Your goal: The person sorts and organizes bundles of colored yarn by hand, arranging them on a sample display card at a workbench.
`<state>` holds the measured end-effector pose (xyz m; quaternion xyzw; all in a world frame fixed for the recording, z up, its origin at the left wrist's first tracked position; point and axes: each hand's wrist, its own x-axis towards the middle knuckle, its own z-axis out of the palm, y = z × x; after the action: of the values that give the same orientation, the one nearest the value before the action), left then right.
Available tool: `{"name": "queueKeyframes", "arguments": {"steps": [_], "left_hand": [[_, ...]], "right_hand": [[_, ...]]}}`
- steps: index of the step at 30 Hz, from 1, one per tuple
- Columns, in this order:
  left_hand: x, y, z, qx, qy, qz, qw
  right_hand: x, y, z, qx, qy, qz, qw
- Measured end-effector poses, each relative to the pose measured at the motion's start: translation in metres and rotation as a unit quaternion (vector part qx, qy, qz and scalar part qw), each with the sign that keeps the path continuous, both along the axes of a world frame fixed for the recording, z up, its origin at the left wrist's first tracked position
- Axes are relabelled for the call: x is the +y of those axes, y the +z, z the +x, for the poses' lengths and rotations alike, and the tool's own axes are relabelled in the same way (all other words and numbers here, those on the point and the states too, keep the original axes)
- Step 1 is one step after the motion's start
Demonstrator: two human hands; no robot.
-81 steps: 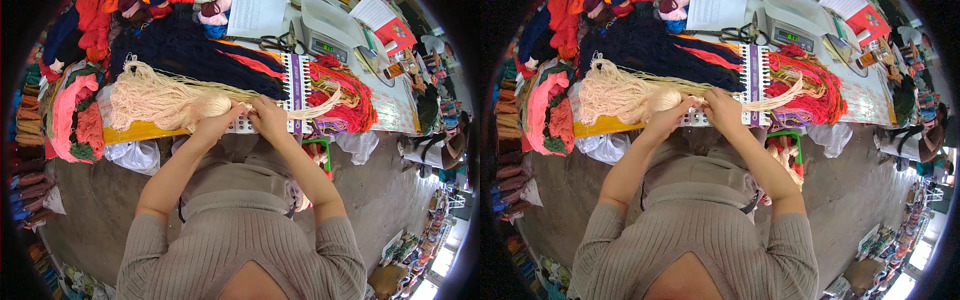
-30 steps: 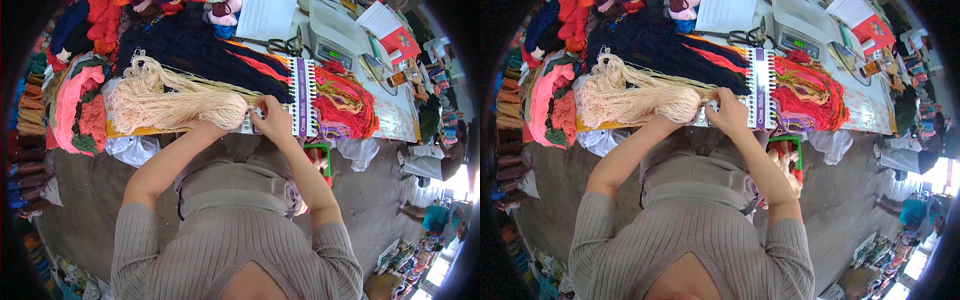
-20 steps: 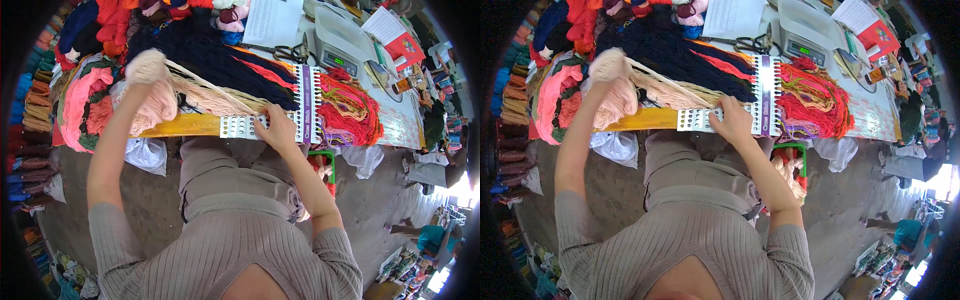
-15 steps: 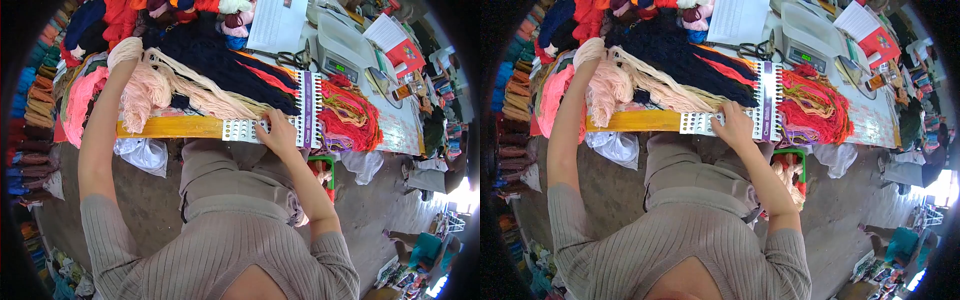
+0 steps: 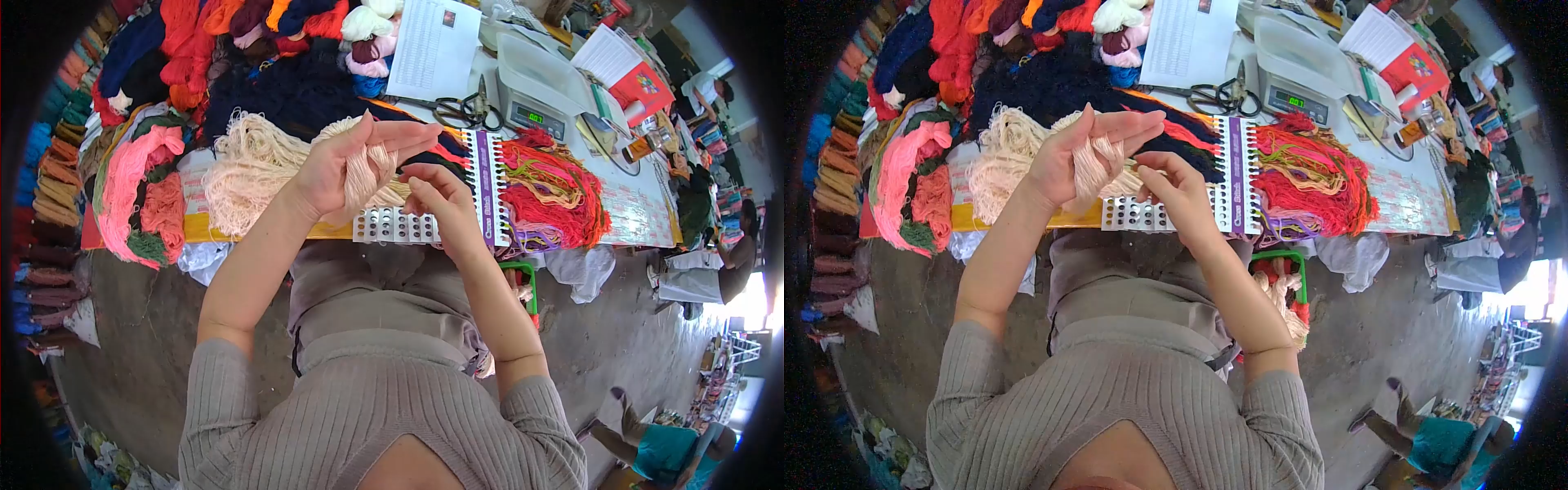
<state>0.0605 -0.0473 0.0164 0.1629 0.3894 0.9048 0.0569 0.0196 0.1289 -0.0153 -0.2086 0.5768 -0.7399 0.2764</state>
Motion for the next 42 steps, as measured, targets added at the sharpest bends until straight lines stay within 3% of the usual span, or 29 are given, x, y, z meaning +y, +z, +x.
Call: {"name": "queueKeyframes", "arguments": {"steps": [4, 9, 12, 16, 18, 20, 22, 24, 26, 28, 29, 30, 31, 32, 33, 34, 36, 39, 41, 42], "left_hand": [[0.003, 0.008, 0.002, -0.076, -0.068, 0.062, 0.993], [0.004, -0.002, 0.001, -0.092, -0.031, 0.118, 0.988], [-0.005, -0.002, -0.001, -0.135, -0.041, 0.143, 0.980], [-0.001, 0.015, -0.001, -0.176, -0.003, 0.168, 0.970], [-0.004, 0.020, -0.001, -0.132, 0.074, 0.092, 0.984], [-0.010, 0.022, -0.002, -0.169, 0.123, 0.075, 0.975], [-0.037, 0.015, -0.001, -0.210, 0.033, -0.088, 0.973], [-0.064, 0.005, 0.005, -0.292, -0.007, -0.147, 0.945], [-0.122, -0.001, 0.016, -0.291, 0.057, -0.182, 0.938], [-0.190, -0.008, 0.024, -0.281, 0.204, -0.106, 0.932], [-0.209, 0.004, 0.026, -0.306, 0.369, -0.091, 0.873], [-0.263, 0.007, 0.043, -0.252, 0.320, -0.059, 0.911], [-0.351, -0.019, 0.053, -0.192, 0.254, 0.012, 0.948], [-0.468, -0.053, 0.063, -0.124, 0.343, -0.014, 0.931], [-0.429, 0.001, 0.077, -0.071, 0.382, -0.046, 0.920], [-0.461, 0.020, 0.089, -0.011, 0.392, 0.044, 0.919], [-0.510, 0.049, 0.118, 0.118, 0.250, 0.193, 0.942], [-0.451, 0.096, 0.113, 0.163, 0.300, 0.063, 0.938], [-0.389, 0.101, 0.085, 0.115, 0.466, -0.022, 0.877], [-0.388, 0.085, 0.067, 0.166, 0.291, -0.025, 0.942]], "right_hand": [[-0.014, 0.006, 0.005, -0.015, 0.022, -0.009, 1.000], [-0.021, -0.002, 0.001, -0.043, -0.005, -0.020, 0.999], [-0.015, 0.000, -0.003, -0.076, -0.016, -0.084, 0.993], [-0.010, -0.011, -0.003, -0.040, -0.006, -0.072, 0.997], [-0.011, -0.030, -0.001, -0.025, 0.044, -0.019, 0.999], [-0.005, -0.045, -0.005, -0.014, 0.109, 0.041, 0.993], [0.010, -0.035, -0.017, 0.033, 0.094, 0.043, 0.994], [0.039, -0.023, -0.043, 0.065, 0.047, 0.074, 0.994], [0.079, 0.000, -0.071, 0.096, -0.031, 0.157, 0.982], [0.125, -0.003, -0.108, 0.094, -0.106, 0.192, 0.971], [0.150, 0.009, -0.119, 0.138, -0.127, 0.222, 0.957], [0.173, 0.007, -0.133, 0.149, -0.206, 0.247, 0.935], [0.205, -0.001, -0.155, 0.136, -0.220, 0.236, 0.937], [0.227, 0.014, -0.158, 0.129, -0.255, 0.263, 0.921], [0.261, 0.004, -0.181, 0.141, -0.286, 0.266, 0.910], [0.287, 0.007, -0.197, 0.141, -0.353, 0.288, 0.879], [0.324, 0.022, -0.211, 0.134, -0.454, 0.273, 0.838], [0.331, 0.059, -0.213, 0.117, -0.442, 0.213, 0.863], [0.292, 0.083, -0.207, 0.133, -0.393, 0.210, 0.885], [0.266, 0.093, -0.203, 0.138, -0.352, 0.197, 0.905]]}}
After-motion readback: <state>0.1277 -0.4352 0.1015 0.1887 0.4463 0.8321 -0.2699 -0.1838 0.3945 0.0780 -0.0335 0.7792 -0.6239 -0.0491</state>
